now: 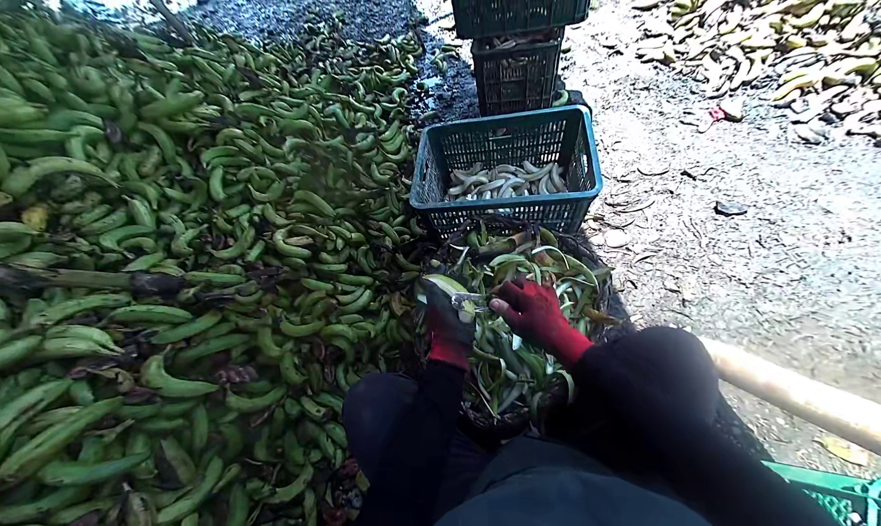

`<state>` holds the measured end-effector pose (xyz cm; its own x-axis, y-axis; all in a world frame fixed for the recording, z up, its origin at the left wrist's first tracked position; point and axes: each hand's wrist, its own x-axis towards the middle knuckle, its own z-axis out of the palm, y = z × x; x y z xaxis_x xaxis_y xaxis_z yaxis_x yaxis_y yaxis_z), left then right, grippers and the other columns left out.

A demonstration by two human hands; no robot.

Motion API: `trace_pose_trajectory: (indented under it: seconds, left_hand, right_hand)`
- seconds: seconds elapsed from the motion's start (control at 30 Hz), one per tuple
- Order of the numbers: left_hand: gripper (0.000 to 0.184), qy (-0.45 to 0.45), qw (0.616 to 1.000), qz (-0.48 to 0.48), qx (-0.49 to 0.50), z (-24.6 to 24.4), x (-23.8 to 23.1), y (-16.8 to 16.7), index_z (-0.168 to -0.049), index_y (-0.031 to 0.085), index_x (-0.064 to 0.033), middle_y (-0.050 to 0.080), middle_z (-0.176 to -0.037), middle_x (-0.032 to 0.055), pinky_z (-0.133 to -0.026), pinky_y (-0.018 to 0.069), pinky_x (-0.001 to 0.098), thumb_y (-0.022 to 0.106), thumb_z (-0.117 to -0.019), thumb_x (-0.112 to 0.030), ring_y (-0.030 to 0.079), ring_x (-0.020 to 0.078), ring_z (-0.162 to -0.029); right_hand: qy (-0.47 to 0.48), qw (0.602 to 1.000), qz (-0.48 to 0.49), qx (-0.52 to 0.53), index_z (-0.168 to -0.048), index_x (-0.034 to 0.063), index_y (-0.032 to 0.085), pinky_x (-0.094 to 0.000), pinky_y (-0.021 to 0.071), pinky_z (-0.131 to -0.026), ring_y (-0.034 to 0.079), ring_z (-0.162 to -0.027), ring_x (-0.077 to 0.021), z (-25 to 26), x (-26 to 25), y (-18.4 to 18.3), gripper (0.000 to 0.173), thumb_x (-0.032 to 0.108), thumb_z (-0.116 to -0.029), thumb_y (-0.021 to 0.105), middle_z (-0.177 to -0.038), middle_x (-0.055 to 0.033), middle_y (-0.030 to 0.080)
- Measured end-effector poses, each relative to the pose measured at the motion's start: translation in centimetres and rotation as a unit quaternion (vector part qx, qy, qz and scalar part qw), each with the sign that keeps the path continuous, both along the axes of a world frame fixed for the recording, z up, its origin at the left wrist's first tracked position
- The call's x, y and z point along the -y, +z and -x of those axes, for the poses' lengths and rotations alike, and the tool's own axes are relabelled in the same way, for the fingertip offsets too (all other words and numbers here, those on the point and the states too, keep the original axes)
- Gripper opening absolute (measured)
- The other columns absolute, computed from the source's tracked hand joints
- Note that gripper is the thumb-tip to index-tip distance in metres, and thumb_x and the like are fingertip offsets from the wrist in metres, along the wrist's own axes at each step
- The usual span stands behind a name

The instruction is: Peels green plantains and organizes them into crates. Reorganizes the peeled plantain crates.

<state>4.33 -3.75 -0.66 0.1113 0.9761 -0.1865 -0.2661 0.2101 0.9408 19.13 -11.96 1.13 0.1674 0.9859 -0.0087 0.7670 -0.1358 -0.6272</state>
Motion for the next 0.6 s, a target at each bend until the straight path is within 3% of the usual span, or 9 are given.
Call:
trace_pose_trajectory:
  seconds: [0.03,0.13,0.3,0.37,0.4,0.47,0.5,0.53,0.6]
  left_hand:
    - [0.061,-0.04,0.998,0.006,0.042,-0.1,0.3,-0.3,-0.139,0.055,-0.0176,0.064,-0.124,0.0074,-0.09,0.0554,0.0409,0.024,-0.1073,-0.06,0.063,0.0177,-0.11]
    - [0.061,-0.139,0.987,0.01,0.086,0.6,0.5,-0.6,-0.143,0.054,-0.0187,0.065,-0.127,0.0068,-0.091,0.0566,0.0385,0.027,-0.107,-0.059,0.064,0.0175,-0.111]
    - [0.048,-0.228,0.969,0.087,-0.023,2.7,-0.8,0.2,-0.139,0.054,-0.0111,0.066,-0.116,0.0142,-0.08,0.0586,0.0414,0.03,-0.1117,-0.043,0.067,0.024,-0.096]
    - [0.048,-0.323,0.941,0.099,-0.014,3.2,-0.9,0.3,-0.132,0.055,-0.0041,0.069,-0.105,0.0171,-0.069,0.0606,0.0378,0.029,-0.1121,-0.039,0.07,0.0253,-0.084]
    - [0.05,-0.353,0.93,0.085,-0.053,3.0,-0.6,0.5,-0.131,0.056,-0.0026,0.069,-0.105,0.0161,-0.071,0.061,0.0365,0.029,-0.1123,-0.04,0.07,0.0238,-0.085]
    - [0.05,-0.308,0.929,0.03,-0.201,2.7,0.4,1.3,-0.136,0.057,-0.0049,0.067,-0.119,0.0136,-0.09,0.0565,0.0355,0.03,-0.1123,-0.04,0.066,0.0176,-0.104]
    - [0.052,-0.23,0.943,0.023,-0.24,2.3,0.6,1.3,-0.14,0.056,-0.004,0.063,-0.129,0.0176,-0.099,0.0525,0.0413,0.031,-0.1122,-0.041,0.062,0.0219,-0.116]
    - [0.054,-0.15,0.961,0.027,-0.233,2.0,0.1,0.8,-0.144,0.052,-0.0039,0.058,-0.137,0.0203,-0.104,0.049,0.0468,0.031,-0.112,-0.043,0.058,0.0265,-0.123]
    - [0.058,-0.031,0.991,0.051,-0.12,1.7,-1.1,0.4,-0.147,0.048,-0.0076,0.056,-0.141,0.0176,-0.103,0.0489,0.0489,0.032,-0.1103,-0.049,0.056,0.0267,-0.127]
  right_hand:
    - [-0.011,1.0,-0.007,0.003,-0.122,0.0198,0.07,-0.0624,0.0447,-0.095,0.063,-0.107,-0.0347,-0.5,-0.6,0.0,0.043,0.052,-0.1032,0.049,-0.111,-0.0133,0.067]
    - [-0.024,0.998,-0.044,0.045,-0.121,0.0215,0.07,-0.0632,0.0439,-0.094,0.062,-0.107,-0.0343,-1.7,-1.9,-0.1,0.041,0.053,-0.1021,0.051,-0.11,-0.012,0.067]
    - [-0.004,0.994,-0.037,0.105,-0.121,0.0224,0.07,-0.062,0.0398,-0.101,0.061,-0.11,-0.0334,-1.8,-1.8,0.5,0.041,0.054,-0.1015,0.053,-0.11,-0.0122,0.066]
    - [-0.01,0.995,-0.021,0.095,-0.12,0.0221,0.07,-0.0628,0.043,-0.097,0.063,-0.106,-0.0346,-2.3,-2.8,0.4,0.044,0.056,-0.1025,0.05,-0.109,-0.0134,0.067]
    - [-0.026,0.996,-0.013,0.088,-0.121,0.0227,0.07,-0.0638,0.0439,-0.093,0.064,-0.104,-0.0357,-2.7,-3.4,0.1,0.044,0.057,-0.1027,0.049,-0.109,-0.014,0.068]
    - [-0.06,0.996,-0.01,0.069,-0.122,0.0223,0.069,-0.067,0.044,-0.09,0.063,-0.105,-0.039,-2.8,-3.9,-0.2,0.045,0.058,-0.1027,0.05,-0.114,-0.0163,0.067]
    - [-0.069,0.996,-0.011,0.061,-0.123,0.0212,0.069,-0.067,0.044,-0.091,0.063,-0.107,-0.0394,-2.2,-3.8,0.0,0.045,0.057,-0.1023,0.051,-0.116,-0.0167,0.067]
    - [-0.068,0.996,-0.012,0.061,-0.124,0.0213,0.069,-0.0658,0.0447,-0.094,0.062,-0.109,-0.0387,-1.3,-3.3,0.3,0.045,0.057,-0.1012,0.053,-0.117,-0.0161,0.067]
    - [-0.042,0.996,-0.027,0.072,-0.126,0.0238,0.068,-0.0617,0.0431,-0.099,0.06,-0.115,-0.0353,1.0,-1.6,0.1,0.047,0.06,-0.0994,0.052,-0.119,-0.0131,0.065]
